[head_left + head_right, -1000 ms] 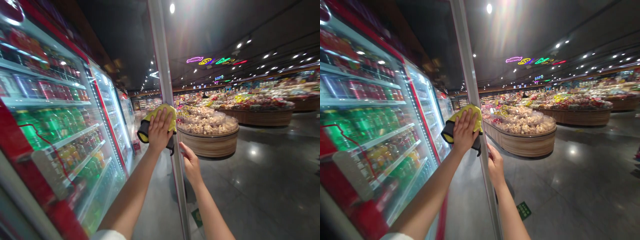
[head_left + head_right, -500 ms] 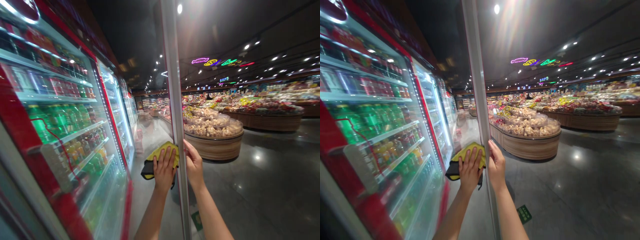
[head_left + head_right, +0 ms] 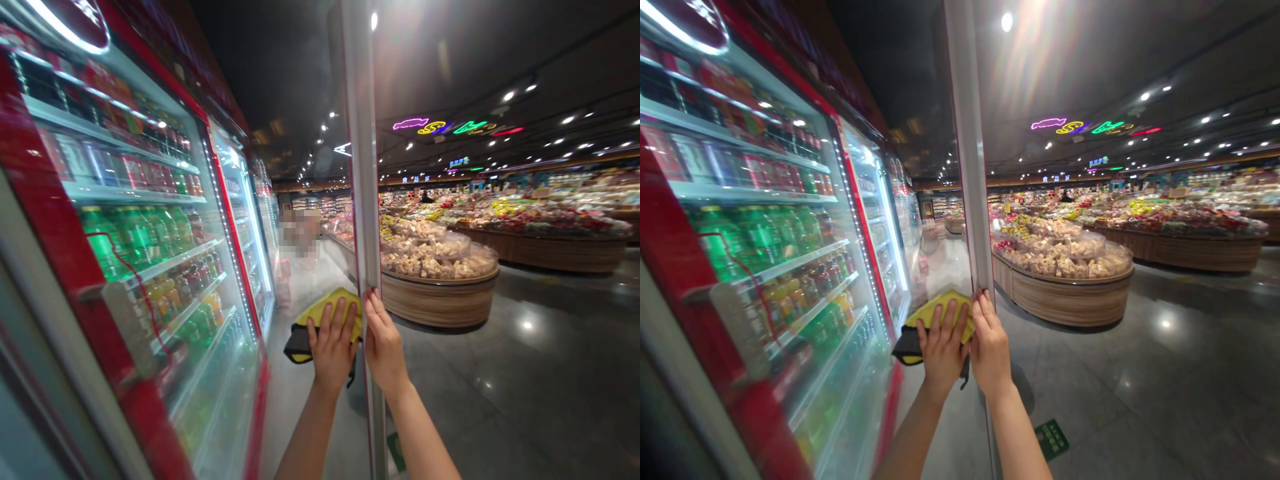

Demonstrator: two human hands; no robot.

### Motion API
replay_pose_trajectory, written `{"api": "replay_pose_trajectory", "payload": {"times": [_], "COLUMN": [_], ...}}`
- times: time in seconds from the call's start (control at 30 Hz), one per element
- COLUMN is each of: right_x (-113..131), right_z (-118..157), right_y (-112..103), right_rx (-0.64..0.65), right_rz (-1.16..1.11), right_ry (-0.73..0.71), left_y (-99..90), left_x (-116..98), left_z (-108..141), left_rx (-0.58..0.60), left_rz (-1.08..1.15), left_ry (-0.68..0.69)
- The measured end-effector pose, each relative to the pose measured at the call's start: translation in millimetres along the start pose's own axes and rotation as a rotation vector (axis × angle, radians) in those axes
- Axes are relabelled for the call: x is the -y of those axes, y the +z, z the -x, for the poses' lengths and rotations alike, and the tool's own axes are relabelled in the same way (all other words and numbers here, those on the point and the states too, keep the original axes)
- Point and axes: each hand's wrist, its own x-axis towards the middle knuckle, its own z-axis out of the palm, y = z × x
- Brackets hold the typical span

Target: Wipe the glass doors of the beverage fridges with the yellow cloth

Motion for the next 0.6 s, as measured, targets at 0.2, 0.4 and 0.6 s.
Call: {"api": "replay_pose_trajectory", "payload": {"times": [0.2,0.4,0.6], "right_x": [-2.7,2.1,9.6], "right_z": [1.9,5.3,3.7], "right_y": [-1.2,-0.7,0.1], "right_rx": [0.037,0.059,0.092], "right_rz": [-0.029,-0.051,0.020], "right_ry": [0.078,0.087,0.079], "left_y": [-21.0,-33.7,-27.6], "left_x": [32.0,50.9,25.6], "left_z": [-30.8,-27.4,9.5], "left_rx": [0.058,-0.032,0.153], "left_rz": [-0.009,-0.101,-0.029], "left_ry": [-0.024,-0.235,-0.021]}}
